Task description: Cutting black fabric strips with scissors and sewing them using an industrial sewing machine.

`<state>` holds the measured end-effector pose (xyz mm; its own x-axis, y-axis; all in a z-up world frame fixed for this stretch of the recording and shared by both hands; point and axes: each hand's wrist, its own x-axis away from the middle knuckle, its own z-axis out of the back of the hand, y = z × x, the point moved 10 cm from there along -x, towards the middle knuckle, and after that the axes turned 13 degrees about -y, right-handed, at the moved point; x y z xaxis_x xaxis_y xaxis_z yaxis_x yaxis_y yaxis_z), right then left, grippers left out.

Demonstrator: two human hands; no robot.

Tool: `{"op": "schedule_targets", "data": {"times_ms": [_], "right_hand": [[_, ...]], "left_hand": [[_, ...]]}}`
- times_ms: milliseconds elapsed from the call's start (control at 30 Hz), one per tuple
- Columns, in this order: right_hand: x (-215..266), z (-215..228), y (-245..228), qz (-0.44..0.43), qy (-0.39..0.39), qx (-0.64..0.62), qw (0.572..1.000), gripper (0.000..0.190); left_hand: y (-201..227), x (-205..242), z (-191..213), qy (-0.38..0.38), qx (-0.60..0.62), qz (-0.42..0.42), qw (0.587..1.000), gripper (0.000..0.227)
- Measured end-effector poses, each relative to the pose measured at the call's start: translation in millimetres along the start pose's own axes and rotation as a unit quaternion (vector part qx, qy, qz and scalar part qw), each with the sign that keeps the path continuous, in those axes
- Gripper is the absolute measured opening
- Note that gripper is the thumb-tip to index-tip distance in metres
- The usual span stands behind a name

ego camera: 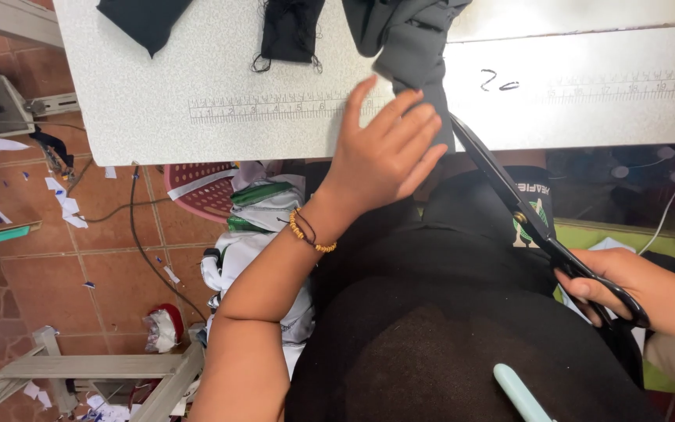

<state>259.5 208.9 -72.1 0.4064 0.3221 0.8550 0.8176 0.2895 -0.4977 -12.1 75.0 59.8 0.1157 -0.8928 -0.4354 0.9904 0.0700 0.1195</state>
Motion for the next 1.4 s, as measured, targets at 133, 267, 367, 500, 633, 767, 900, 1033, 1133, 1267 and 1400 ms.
{"op": "schedule_targets", "data": {"times_ms": [133, 267, 367, 500, 633, 767, 900, 1033, 1133, 1267, 1400], "right_hand": [[-3, -1, 6, -0.020, -0.043, 0.022, 0.999, 0.049], [1, 2, -6, -0.004, -0.021, 0.062, 0.998, 0.052], [1, 0, -5, -0.009, -0.013, 0.035, 0.999, 0.049], [2, 0, -6, -0.008, -0.005, 0.040, 0.999, 0.047], [1, -2, -3, 0.019, 0.010, 0.035, 0.999, 0.046], [1, -1, 1, 0.012, 0.032, 0.010, 0.999, 0.042], [4, -3, 1, 0.000, 0.056, -0.024, 0.998, 0.043], [2, 1, 8, 0.007, 0.037, -0.006, 0.999, 0.042], [1, -2, 20, -0.049, -0.011, 0.022, 0.999, 0.033], [1, -1, 23, -0.015, -0.003, 0.002, 1.000, 0.030], [3, 1, 10, -0.037, 0.010, 0.034, 0.999, 0.042]], "left_hand": [[-22, 1, -15, -0.076, 0.015, 0.082, 0.994, 0.054], [-28, -1, -24, -0.136, 0.011, 0.093, 0.986, 0.063], [-29, 0, -26, -0.147, 0.018, 0.098, 0.984, 0.064], [-30, 1, -24, -0.142, 0.017, 0.101, 0.985, 0.063], [-30, 1, -23, -0.138, 0.016, 0.101, 0.985, 0.063], [-9, -6, -1, -0.036, 0.044, -0.017, 0.998, 0.019], [0, -4, 6, -0.011, 0.078, -0.084, 0.993, 0.002], [-5, 1, -6, -0.054, 0.060, -0.032, 0.996, 0.016], [-11, 5, -8, -0.037, 0.019, 0.025, 0.999, 0.016], [-7, 6, -12, -0.029, -0.022, 0.058, 0.998, 0.019], [-6, 2, -9, -0.018, -0.057, 0.080, 0.995, 0.022]]}}
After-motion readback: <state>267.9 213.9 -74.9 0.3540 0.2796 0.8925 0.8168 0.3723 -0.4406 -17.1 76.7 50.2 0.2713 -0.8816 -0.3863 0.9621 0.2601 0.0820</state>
